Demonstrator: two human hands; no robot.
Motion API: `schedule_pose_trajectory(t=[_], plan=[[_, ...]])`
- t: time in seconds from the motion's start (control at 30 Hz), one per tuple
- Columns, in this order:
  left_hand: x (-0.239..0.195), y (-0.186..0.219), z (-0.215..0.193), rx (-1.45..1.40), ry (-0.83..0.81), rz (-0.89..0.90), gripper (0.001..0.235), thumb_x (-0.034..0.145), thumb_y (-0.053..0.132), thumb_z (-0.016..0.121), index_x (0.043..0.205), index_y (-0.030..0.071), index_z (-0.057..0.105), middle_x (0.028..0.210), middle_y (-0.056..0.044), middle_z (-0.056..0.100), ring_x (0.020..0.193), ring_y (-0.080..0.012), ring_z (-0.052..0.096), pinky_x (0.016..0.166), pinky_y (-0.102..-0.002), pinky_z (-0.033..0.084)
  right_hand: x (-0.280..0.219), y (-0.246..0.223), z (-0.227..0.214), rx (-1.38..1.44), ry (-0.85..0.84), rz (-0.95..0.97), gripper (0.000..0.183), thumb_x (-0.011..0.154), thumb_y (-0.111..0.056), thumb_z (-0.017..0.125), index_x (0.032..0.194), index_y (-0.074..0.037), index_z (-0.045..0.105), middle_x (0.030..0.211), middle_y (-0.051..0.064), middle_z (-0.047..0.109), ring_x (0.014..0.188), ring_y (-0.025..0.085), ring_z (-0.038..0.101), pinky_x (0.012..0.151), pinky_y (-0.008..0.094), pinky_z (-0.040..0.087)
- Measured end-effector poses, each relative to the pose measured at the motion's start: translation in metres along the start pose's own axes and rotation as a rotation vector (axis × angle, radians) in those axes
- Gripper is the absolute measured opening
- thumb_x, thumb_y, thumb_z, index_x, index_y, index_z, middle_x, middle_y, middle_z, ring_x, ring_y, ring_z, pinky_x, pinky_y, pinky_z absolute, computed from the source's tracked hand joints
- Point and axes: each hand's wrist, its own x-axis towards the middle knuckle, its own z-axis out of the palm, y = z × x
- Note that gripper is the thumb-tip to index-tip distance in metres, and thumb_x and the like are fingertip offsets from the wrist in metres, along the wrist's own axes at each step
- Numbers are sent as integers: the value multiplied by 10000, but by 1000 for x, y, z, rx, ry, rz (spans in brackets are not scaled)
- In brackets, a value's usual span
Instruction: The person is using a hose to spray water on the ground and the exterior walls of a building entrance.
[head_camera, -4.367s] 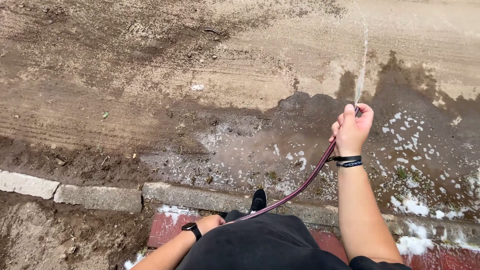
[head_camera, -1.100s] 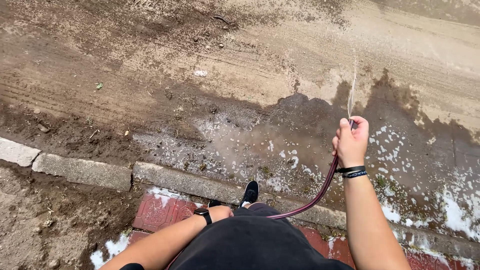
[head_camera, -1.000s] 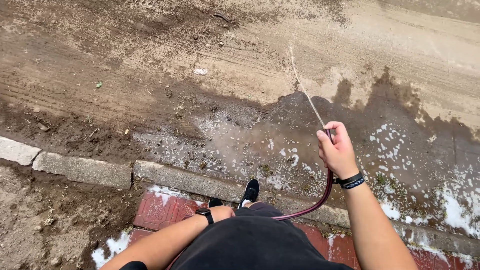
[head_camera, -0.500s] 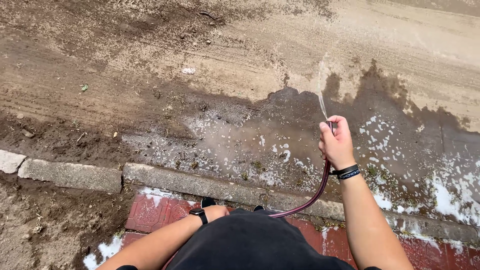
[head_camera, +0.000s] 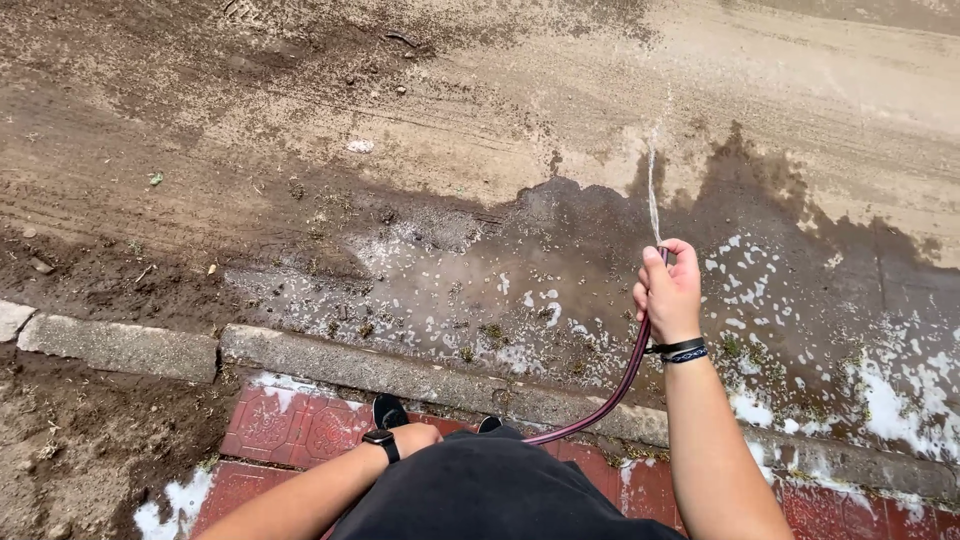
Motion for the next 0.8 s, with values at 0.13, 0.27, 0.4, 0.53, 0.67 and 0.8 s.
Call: schedule_pose_trajectory(t=[0.13,0.27,0.4,0.53,0.67,0.8], plan=[[8,25,24,45,12,-56,385,878,571,552,937,239,738,1003,-110,751,926,-348,691,838,-422,493,-2,7,-27,-46,-182,-67,117,1076,-188,503,1125,-168,400,563,-36,342,350,81,382,250,211,302],[17,48,44,13,40,-52,330,829,534,646,915,235,756,881,-27,743,805,-254,681,758,-388,508,12,18,-46,-17,34,-38,168,1070,-228,517,1125,-164,372,587,-20,372,357,93,383,252,245,317],[137,-33,80,-496,-698,1332,870,779,334,863,1445,-62,467,1327,-120,632,1127,-201,631,1007,-440,532,32,26,-64,52,74,20,146,1069,-219,517,1117,-180,384,558,-32,328,363,85,335,253,249,301],[22,55,88,-98,196,-11,189,732,387,694,860,255,735,708,57,662,629,-149,580,676,-327,447,41,37,-77,161,188,0,170,1084,-229,512,1116,-166,357,596,-29,322,356,87,336,249,257,300],[-46,128,53,-104,296,-238,553,876,720,609,691,200,576,665,-29,597,637,-233,568,597,-373,399,39,28,-73,115,-5,-18,168,1057,-217,524,1117,-161,378,579,-27,360,348,87,385,249,241,302],[-55,142,38,-109,402,-388,662,860,827,569,667,193,550,690,-12,638,702,-232,638,616,-375,440,52,30,-77,164,11,-68,148,1080,-220,504,1127,-165,374,579,-25,335,361,86,335,259,252,333]])
